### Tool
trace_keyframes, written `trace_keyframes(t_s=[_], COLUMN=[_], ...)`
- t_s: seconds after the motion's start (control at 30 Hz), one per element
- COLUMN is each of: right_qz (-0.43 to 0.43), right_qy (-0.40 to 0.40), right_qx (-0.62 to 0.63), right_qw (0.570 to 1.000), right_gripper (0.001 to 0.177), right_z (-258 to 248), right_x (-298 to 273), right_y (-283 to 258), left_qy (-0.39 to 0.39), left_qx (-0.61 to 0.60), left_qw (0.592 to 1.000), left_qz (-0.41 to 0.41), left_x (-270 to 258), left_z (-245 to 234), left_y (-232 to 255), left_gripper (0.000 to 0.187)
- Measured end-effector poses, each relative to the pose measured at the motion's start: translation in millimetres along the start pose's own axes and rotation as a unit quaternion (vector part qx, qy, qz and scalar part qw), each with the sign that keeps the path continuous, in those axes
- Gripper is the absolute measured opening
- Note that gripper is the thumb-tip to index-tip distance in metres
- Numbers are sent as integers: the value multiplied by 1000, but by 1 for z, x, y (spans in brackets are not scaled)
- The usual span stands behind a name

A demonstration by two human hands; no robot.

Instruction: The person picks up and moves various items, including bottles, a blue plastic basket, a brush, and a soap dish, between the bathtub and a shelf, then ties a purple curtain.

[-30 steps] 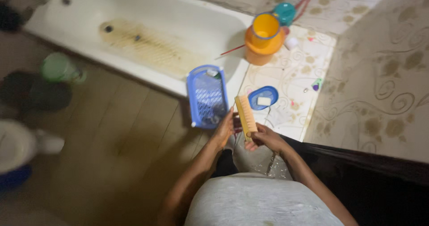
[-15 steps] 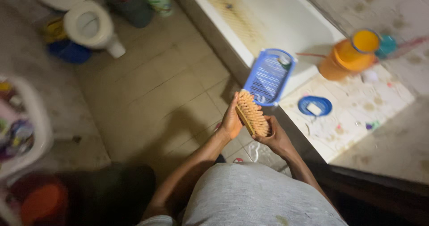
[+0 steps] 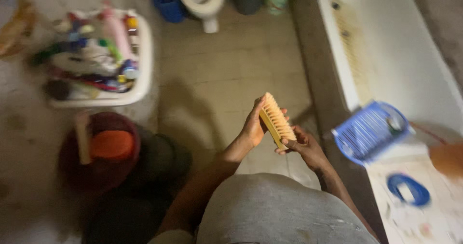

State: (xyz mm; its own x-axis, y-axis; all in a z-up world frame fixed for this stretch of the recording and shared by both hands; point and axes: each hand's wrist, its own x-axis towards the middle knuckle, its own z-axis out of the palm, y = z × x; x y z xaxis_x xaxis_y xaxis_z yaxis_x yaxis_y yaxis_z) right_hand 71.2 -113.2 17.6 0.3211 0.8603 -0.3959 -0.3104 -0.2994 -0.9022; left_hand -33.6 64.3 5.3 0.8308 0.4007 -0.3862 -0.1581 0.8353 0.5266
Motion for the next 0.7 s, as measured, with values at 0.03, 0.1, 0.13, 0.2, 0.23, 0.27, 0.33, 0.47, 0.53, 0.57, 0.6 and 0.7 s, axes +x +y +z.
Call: trace_keyframes(t_s=[0.03,0.1,0.13,0.2,0.23,0.27,0.33,0.47,0.53,0.57,0.6,0.7], right_qz=[11,33,39,54,51,43,40,50,58,65,70,54], right_qy=[-20,-57,-73,-104,-120,-135,-152,-173,-188,-194,-201,-237], right_qx=[-9,-26,-11,22,52,85,128,141,128,118,107,76], right_qw=[1000,997,997,993,990,986,979,973,972,972,971,967], right_gripper=[43,44,44,44,44,45,47,54,56,57,58,59], right_z=[14,45,58,84,95,107,128,159,174,181,188,207], right_x=[21,59,76,108,120,134,161,207,222,229,236,256], right_y=[-4,-11,-14,-19,-20,-21,-25,-28,-31,-34,-38,-51], left_qy=[11,34,44,66,62,55,62,136,166,171,176,198], left_qx=[2,6,16,35,45,61,100,176,181,171,161,123], left_qw=[1000,996,995,992,991,989,984,965,959,959,960,954], left_qz=[28,82,89,97,109,122,131,137,143,146,150,190], left_x=[-1,-7,-9,-11,-14,-15,-18,-26,-34,-38,-41,-48], left_z=[-14,-47,-60,-88,-100,-111,-133,-169,-182,-188,-192,-203], left_y=[21,63,82,116,128,143,171,214,226,233,240,254], left_gripper=[57,54,52,47,48,48,51,57,57,55,54,48])
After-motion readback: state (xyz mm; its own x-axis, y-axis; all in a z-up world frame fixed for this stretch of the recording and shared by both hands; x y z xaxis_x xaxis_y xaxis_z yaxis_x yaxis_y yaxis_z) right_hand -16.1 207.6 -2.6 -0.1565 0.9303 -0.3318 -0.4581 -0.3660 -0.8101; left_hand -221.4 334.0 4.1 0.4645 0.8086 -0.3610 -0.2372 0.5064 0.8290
